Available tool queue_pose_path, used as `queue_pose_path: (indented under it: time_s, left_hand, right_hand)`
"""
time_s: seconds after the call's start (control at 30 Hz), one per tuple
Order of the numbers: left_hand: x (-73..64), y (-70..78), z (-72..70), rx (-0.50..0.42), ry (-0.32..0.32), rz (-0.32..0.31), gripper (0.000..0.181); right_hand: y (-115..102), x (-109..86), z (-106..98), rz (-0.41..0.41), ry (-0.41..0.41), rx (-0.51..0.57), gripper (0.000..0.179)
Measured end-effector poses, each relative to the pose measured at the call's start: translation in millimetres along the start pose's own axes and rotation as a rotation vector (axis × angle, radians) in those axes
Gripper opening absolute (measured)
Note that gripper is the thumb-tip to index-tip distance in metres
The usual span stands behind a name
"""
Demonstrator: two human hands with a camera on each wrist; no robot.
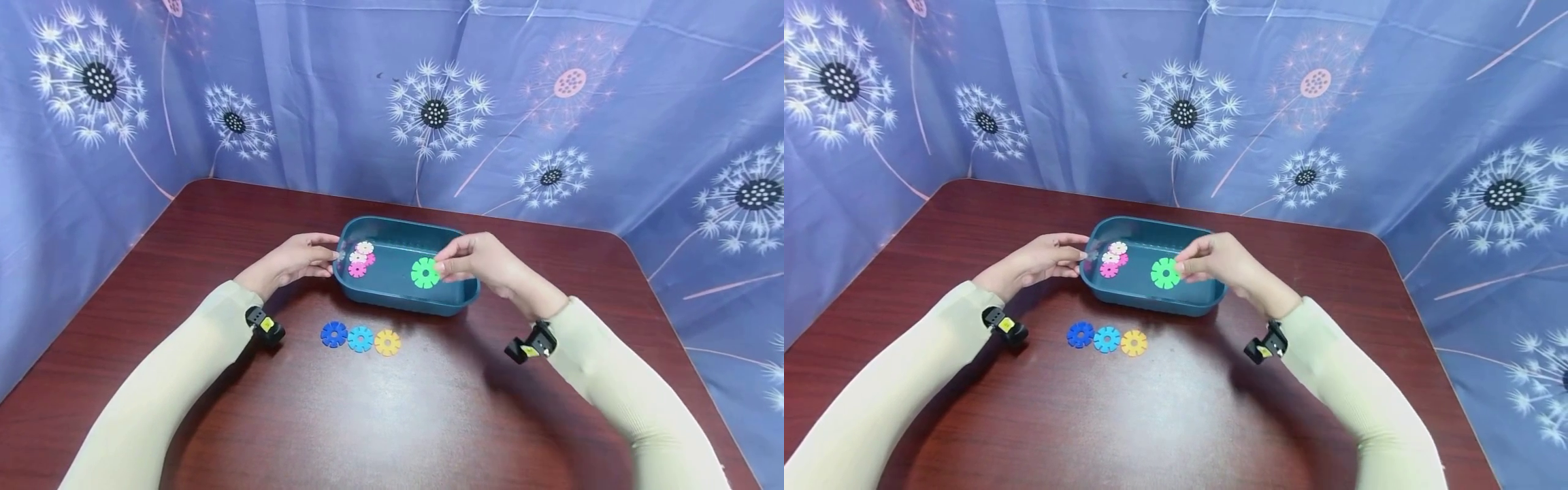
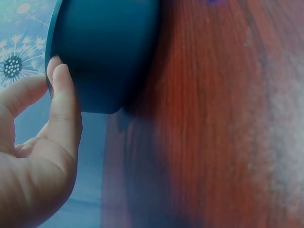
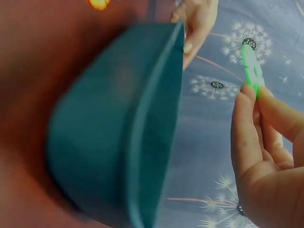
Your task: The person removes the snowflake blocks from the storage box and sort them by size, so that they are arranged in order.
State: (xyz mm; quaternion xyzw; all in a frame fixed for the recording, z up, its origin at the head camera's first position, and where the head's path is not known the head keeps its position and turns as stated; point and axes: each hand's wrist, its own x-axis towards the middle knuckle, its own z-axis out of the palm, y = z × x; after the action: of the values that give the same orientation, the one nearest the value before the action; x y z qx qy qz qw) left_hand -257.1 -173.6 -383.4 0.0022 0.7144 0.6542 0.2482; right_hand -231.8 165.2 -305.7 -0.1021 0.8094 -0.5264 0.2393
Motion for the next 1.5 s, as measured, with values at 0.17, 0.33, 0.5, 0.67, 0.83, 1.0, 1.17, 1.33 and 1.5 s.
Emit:
queue_pose_path:
  time_s: [0.17,0.33,0.5,0.67,0.83,1.0,1.17,1.33,1.5]
  left_hand:
    - [-0.6,-0.8,-1.1,-0.004,0.000,-0.002,0.058]
    - [-2.6,-0.6,-1.2,-0.006,0.007,-0.011,0.058]
    - [-2.1,-1.7,-0.7,-0.005,0.006,-0.009,0.058]
    - [-1.9,-0.3,-0.2,-0.008,0.008,-0.009,0.057]
    - [-2.6,-0.2,-1.1,-0.003,0.007,-0.008,0.058]
    - [-3.5,0.1,-1.2,0.001,0.020,-0.015,0.058]
    - [-3.7,-0.6,-1.7,0.004,0.023,-0.019,0.057]
    - [-2.2,-2.0,-2.2,0.004,0.018,-0.023,0.057]
    - [-1.9,-0.6,-2.3,0.009,0.018,-0.020,0.057]
  right_hand:
    - [20,-17.8,11,0.045,0.018,0.121,0.014]
    - [40,-31.6,27,0.075,-0.001,0.200,0.014]
    - [54,-40.3,39,0.115,0.012,0.230,0.013]
    - [65,-43.2,47,0.128,0.040,0.250,0.014]
    - [75,-40.4,52,0.136,0.033,0.222,0.023]
    - [83,-36.9,57,0.146,0.023,0.226,0.025]
    - [88,-35.9,64,0.156,0.010,0.229,0.023]
    - [89,-35.0,67,0.192,0.032,0.212,0.023]
    - [90,-33.3,67,0.222,0.057,0.165,0.023]
